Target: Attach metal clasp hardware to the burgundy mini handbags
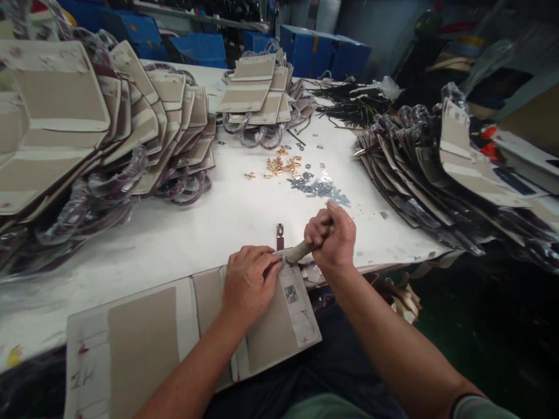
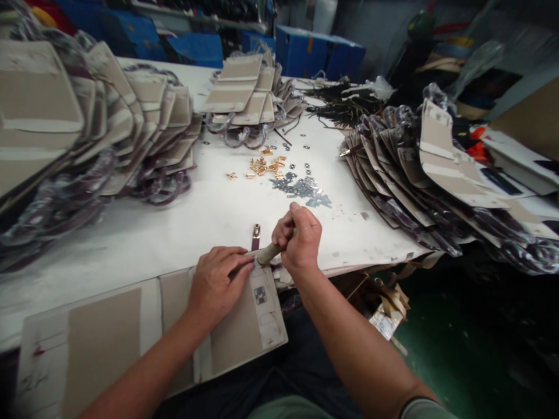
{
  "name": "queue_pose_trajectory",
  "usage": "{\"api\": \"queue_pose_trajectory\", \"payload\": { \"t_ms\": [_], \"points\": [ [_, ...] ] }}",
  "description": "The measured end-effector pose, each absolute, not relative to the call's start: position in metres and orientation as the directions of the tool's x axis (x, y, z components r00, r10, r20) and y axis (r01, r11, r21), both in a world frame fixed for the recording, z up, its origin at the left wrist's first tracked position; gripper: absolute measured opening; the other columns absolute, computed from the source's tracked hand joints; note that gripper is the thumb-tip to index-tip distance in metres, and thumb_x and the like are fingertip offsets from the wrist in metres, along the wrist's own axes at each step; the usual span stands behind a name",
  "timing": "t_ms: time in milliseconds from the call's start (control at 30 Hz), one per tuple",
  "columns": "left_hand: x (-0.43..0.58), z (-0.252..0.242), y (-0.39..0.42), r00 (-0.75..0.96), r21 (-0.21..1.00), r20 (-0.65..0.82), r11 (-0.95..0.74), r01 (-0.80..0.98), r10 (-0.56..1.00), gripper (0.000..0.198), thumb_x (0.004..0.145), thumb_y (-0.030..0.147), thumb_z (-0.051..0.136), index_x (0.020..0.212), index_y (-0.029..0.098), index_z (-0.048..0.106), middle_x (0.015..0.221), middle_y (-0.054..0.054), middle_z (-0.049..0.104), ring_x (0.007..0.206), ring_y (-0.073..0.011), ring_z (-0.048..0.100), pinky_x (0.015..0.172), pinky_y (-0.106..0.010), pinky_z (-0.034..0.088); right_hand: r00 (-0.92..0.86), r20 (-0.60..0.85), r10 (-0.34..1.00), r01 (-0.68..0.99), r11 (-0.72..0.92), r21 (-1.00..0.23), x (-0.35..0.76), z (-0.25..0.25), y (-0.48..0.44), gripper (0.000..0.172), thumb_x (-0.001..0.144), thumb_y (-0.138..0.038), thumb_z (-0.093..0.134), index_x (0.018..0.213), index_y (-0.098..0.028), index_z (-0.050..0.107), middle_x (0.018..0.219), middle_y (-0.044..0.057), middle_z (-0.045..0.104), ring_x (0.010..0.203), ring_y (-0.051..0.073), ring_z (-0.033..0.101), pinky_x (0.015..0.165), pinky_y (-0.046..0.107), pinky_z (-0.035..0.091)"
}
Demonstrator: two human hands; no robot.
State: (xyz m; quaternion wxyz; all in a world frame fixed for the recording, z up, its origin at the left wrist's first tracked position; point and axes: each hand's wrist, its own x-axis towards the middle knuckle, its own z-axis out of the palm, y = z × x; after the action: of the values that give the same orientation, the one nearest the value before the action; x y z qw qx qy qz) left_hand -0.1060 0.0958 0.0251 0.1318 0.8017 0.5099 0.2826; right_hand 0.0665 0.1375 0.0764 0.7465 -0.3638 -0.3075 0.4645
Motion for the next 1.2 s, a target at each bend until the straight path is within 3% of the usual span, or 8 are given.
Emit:
{"api": "queue_pose_trajectory", "payload": {
  "t_ms": [167,300,433,567,700,900,1033,1200],
  "points": [
    [-0.105,0.026,0.097,0.314,0.529,0.297,-0.429,0.732,0.902,0.014,0.097,0.031,0.063,0.106,0.029,0.075,0.117,-0.004,0.075,0.113,-0.0277,0.062,0.097,-0.047,0.045,0.281,0.248,0.927,-0.282,0.327,-0.902,0.059,0.076,0.124,0.046,0.093,-0.049,0.068,0.061,-0.025,0.046,0.05,-0.007,0.037,0.039,0.01,0.036,0.04,0.026,0.035],
    [-0.108,0.026,0.1,0.291,0.554,0.331,-0.434,0.71,0.898,0.014,0.097,0.031,0.061,0.101,0.026,0.073,0.108,-0.005,0.075,0.106,-0.028,0.063,0.093,-0.046,0.046,-0.017,0.44,0.898,0.033,0.44,-0.897,0.05,0.079,0.115,0.047,0.097,-0.043,0.064,0.058,-0.023,0.046,0.056,-0.002,0.049,0.052,0.012,0.044,0.052,0.028,0.038],
    [-0.113,0.028,0.107,0.262,0.633,0.273,-0.378,0.675,0.926,0.017,0.093,0.03,0.057,0.091,0.023,0.072,0.092,-0.005,0.074,0.091,-0.0264,0.065,0.084,-0.042,0.05,-0.244,0.501,0.83,0.161,0.544,-0.823,0.047,0.078,0.112,0.042,0.095,-0.038,0.061,0.058,-0.022,0.05,0.057,-0.003,0.051,0.053,0.011,0.045,0.055,0.027,0.036],
    [-0.116,0.035,0.113,0.245,0.655,0.155,-0.285,0.7,0.957,0.028,0.086,0.034,0.069,0.111,0.023,0.074,0.108,-0.007,0.076,0.105,-0.0279,0.067,0.095,-0.043,0.052,-0.009,0.423,0.906,0.108,0.421,-0.9,0.057,0.078,0.117,0.047,0.096,-0.044,0.062,0.056,-0.022,0.049,0.053,-0.002,0.052,0.05,0.012,0.047,0.054,0.027,0.04],
    [-0.118,0.042,0.119,0.282,0.622,0.052,-0.252,0.742,0.958,0.034,0.083,0.035,0.074,0.115,0.024,0.076,0.111,-0.006,0.077,0.109,-0.0292,0.067,0.097,-0.044,0.053,0.245,0.289,0.925,-0.162,0.333,-0.929,0.068,0.085,0.124,0.05,0.094,-0.053,0.066,0.059,-0.023,0.046,0.046,-0.006,0.044,0.038,0.01,0.042,0.042,0.025,0.035],
    [-0.119,0.039,0.122,0.315,0.635,0.077,-0.29,0.716,0.946,0.028,0.083,0.037,0.075,0.109,0.027,0.079,0.104,-0.003,0.078,0.103,-0.0272,0.069,0.096,-0.041,0.053,0.148,0.216,0.965,-0.327,0.254,-0.91,0.057,0.081,0.12,0.048,0.092,-0.054,0.069,0.062,-0.023,0.048,0.045,-0.008,0.042,0.034,0.009,0.038,0.037,0.024,0.033],
    [-0.119,0.041,0.125,0.309,0.654,0.044,-0.261,0.71,0.95,0.025,0.081,0.037,0.075,0.104,0.028,0.079,0.105,-0.002,0.078,0.103,-0.0273,0.069,0.093,-0.04,0.052,0.026,0.273,0.962,-0.213,0.272,-0.938,0.05,0.084,0.12,0.051,0.095,-0.052,0.066,0.058,-0.022,0.047,0.046,-0.006,0.045,0.04,0.009,0.04,0.042,0.024,0.033],
    [-0.127,0.058,0.138,0.42,0.697,-0.129,-0.219,0.682,0.898,0.02,0.082,0.042,0.07,0.092,0.027,0.079,0.092,0.0,0.08,0.088,-0.0257,0.072,0.074,-0.031,0.051,-0.174,0.319,0.932,-0.028,0.319,-0.947,0.042,0.1,0.123,0.049,0.092,-0.047,0.067,0.055,-0.021,0.049,0.053,-0.005,0.049,0.051,0.01,0.043,0.052,0.024,0.036]
  ]
}}
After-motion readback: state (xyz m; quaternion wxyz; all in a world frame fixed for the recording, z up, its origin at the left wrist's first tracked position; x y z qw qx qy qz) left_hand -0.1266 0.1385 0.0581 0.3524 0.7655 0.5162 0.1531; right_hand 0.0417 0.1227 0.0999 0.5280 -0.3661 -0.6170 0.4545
